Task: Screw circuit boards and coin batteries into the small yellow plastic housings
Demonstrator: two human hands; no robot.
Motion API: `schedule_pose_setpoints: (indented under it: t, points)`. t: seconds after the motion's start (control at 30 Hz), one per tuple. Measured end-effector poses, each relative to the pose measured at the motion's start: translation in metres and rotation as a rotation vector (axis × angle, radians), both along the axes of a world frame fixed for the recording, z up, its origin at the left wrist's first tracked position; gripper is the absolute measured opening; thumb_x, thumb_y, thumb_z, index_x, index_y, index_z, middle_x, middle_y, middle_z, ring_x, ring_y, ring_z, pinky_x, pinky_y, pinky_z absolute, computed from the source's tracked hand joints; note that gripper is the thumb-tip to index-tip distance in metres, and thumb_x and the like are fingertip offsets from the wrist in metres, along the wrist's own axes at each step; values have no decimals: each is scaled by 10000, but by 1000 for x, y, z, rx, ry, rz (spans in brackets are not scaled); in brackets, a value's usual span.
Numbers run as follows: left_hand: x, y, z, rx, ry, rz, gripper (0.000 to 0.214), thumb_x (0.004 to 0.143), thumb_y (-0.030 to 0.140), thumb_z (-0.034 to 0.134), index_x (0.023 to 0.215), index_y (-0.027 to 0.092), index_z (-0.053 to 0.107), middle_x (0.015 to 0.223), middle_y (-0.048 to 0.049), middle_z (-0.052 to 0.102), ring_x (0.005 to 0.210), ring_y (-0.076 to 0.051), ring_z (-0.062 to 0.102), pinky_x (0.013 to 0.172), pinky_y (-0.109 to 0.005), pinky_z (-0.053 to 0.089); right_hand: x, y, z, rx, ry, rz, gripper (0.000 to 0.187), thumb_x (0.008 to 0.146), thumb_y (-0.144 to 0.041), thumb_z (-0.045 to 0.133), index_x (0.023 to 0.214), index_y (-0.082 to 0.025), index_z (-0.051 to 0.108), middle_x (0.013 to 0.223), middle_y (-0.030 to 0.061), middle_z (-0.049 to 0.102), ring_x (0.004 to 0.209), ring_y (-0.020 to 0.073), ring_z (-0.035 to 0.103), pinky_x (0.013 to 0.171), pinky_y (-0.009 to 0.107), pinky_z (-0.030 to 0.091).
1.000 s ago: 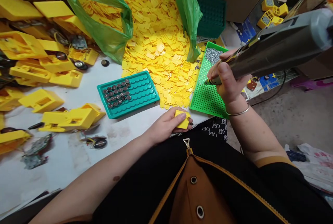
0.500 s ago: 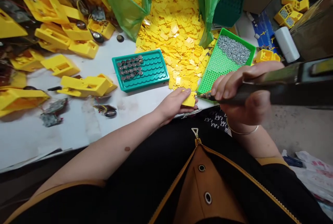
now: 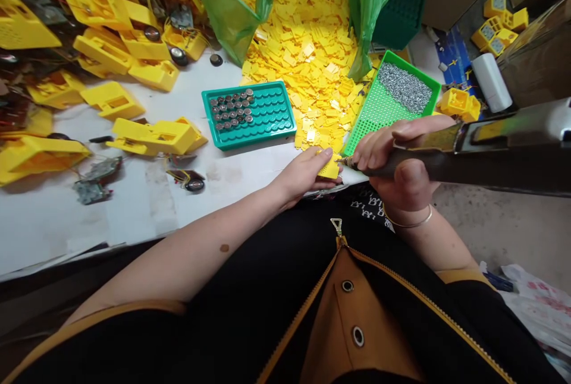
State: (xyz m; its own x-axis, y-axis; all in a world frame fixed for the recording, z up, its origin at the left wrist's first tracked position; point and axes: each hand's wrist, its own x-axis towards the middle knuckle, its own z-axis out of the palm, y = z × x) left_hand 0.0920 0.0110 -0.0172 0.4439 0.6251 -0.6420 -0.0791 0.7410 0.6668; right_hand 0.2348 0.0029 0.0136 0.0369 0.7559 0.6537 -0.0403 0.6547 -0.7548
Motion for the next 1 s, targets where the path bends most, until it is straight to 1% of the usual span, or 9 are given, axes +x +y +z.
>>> schedule_pose_setpoints:
  t: [0.07,0.17,0.27,0.4,0.53,0.63,0.77,0.9,1.0]
  points:
    - [0,0,0,-1,-1,-1,196,912,365,556,925,170,555,884,-50,697,708,-159,702,718,-328,599,0,-1,3,-19,-11,21,233,843,-455,650,1020,-332,561,591,-89,516,439,92,509,419,258,501]
    - [-1,0,0,-6,-3,-9,209,900,382,573,925,175,559,898,-50,695,714,-164,701,738,-344,595,-1,-1,4,-3,-7,-22,237,841,-478,632,1012,-329,561,585,-87,511,425,88,487,401,245,482]
    - [-1,1,1,-10,-1,-28,199,913,372,553,937,175,565,909,-54,689,736,-171,701,770,-355,584,-3,-2,5,-18,5,-56,240,838,-485,632,995,-317,561,591,-81,489,432,90,489,407,252,485]
    - [-1,1,1,4,-10,-54,187,937,344,513,947,165,565,903,-53,680,747,-162,690,803,-356,576,-4,-3,9,-47,7,-41,213,849,-463,636,973,-302,572,599,-74,468,462,94,516,433,265,498]
    - [-1,2,2,8,-10,-44,190,930,343,529,893,158,552,875,-43,677,724,-150,692,788,-347,581,-3,-4,10,-49,-66,-55,248,862,-530,597,981,-326,522,584,-86,444,434,87,488,419,247,483]
    - [-1,2,1,-1,-4,-34,184,935,340,520,899,163,555,898,-44,687,719,-149,698,746,-328,589,-3,-4,9,-63,-105,-33,236,875,-520,575,1005,-336,505,584,-88,454,446,91,497,441,250,499]
    - [-1,2,1,-23,-1,-28,175,934,339,518,916,172,566,935,-52,698,719,-156,706,698,-304,593,-4,-5,9,-9,-68,-31,237,871,-500,587,1017,-334,502,592,-91,476,432,92,492,427,247,481]
    - [-2,2,1,-25,-18,-24,191,906,353,568,908,162,578,887,-60,692,704,-161,705,727,-316,594,-6,-5,9,24,-33,-74,228,856,-497,604,987,-325,534,569,-91,469,429,99,499,438,258,491]
    - [-3,3,0,-32,-44,-25,208,902,359,574,949,157,586,887,-65,689,698,-158,701,743,-330,593,-7,-4,7,31,11,-51,230,848,-456,618,1026,-319,568,592,-85,489,459,97,518,456,257,504]
